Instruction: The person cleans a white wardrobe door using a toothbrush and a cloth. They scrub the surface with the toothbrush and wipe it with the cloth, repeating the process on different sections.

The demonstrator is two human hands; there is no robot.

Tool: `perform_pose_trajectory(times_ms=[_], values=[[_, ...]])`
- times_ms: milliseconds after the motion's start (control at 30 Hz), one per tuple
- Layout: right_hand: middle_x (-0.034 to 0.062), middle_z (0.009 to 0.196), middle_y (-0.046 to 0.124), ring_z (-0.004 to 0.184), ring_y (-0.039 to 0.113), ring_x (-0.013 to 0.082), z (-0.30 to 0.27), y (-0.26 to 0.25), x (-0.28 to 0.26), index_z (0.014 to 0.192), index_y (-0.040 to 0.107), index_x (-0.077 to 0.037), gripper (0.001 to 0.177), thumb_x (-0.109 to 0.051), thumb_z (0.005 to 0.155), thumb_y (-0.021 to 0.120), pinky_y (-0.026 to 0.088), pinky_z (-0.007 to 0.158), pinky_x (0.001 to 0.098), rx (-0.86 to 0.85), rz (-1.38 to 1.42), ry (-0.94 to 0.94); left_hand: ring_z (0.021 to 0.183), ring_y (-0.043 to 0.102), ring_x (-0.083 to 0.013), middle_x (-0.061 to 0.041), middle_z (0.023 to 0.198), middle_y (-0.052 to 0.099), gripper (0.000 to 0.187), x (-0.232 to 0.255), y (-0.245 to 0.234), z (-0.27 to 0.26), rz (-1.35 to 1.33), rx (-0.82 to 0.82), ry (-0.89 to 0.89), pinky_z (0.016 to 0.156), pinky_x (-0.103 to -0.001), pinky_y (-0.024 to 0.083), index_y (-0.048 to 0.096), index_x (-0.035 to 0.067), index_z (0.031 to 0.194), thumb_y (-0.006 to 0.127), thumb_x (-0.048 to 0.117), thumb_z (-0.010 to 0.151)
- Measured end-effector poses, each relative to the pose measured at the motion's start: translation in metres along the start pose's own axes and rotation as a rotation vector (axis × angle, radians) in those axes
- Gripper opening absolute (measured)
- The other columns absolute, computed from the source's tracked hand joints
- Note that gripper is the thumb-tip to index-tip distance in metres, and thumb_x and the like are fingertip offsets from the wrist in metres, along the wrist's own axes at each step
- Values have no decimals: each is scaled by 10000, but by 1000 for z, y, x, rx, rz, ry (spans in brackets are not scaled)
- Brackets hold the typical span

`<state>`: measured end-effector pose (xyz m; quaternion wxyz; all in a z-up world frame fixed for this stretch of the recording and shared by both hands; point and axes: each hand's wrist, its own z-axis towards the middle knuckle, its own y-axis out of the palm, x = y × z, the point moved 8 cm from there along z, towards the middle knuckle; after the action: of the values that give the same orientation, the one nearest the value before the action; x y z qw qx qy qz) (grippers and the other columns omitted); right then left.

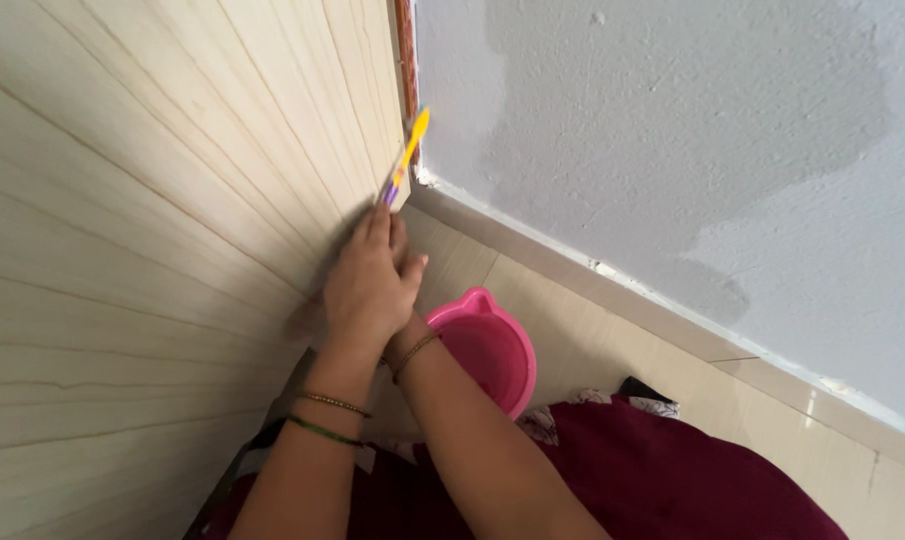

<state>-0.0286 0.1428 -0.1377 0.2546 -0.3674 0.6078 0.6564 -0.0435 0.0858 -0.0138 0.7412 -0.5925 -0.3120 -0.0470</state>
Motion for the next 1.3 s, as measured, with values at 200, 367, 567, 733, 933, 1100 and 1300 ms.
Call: perform_pose_trajectory(times_ms=[200,367,567,733,933,1100,1300], values=[[37,783,543,698,500,133,-7,-11,13,1028,554,-67,253,-301,1111,504,446,614,308,-5,-17,24,1257,569,-360,-159,1459,525,773,4,1,-8,85,18,33,989,-473,490,498,49,1454,757,410,822],[41,776,547,693,505,137,-7,-5,25,1032,557,-68,248,-299,1107,507,447,611,312,-21,-16,45,1296,555,-404,-213,1536,479,727,37,-48,-18,27,293,326,1026,-457,487,528,24,1445,769,377,857],[45,768,552,686,511,141,-6,-9,27,1037,561,-70,243,-298,1102,510,448,607,317,-38,-25,49,1299,541,-393,-198,1480,522,780,2,-14,-2,-99,73,163,1029,-460,472,465,19,1497,727,379,857],[48,761,557,680,516,144,-10,-1,27,1041,565,-71,238,-297,1098,513,449,604,321,-61,-9,46,1308,530,-360,-167,1447,552,716,-15,13,-4,-83,-55,-38,1050,-461,442,513,57,1434,725,430,860],[53,752,562,674,522,148,1,9,10,1046,569,-72,234,-295,1093,516,450,600,326,-77,-22,6,1356,511,-388,-228,1517,510,708,23,-38,-17,-72,199,296,1087,-446,448,543,29,1429,739,415,869],[56,745,567,668,528,152,1,12,9,1050,572,-73,230,-294,1089,519,451,597,330,-91,-19,4,1379,502,-398,-244,1548,475,748,13,-35,-10,-142,179,321,1094,-449,439,490,-9,1485,703,414,906],[61,737,572,661,534,156,-21,9,16,1055,576,-75,226,-292,1084,522,452,593,335,-110,-33,26,1327,538,-363,-171,1498,509,794,-14,11,-9,-99,-88,-16,1064,-452,449,485,34,1460,688,496,847]])
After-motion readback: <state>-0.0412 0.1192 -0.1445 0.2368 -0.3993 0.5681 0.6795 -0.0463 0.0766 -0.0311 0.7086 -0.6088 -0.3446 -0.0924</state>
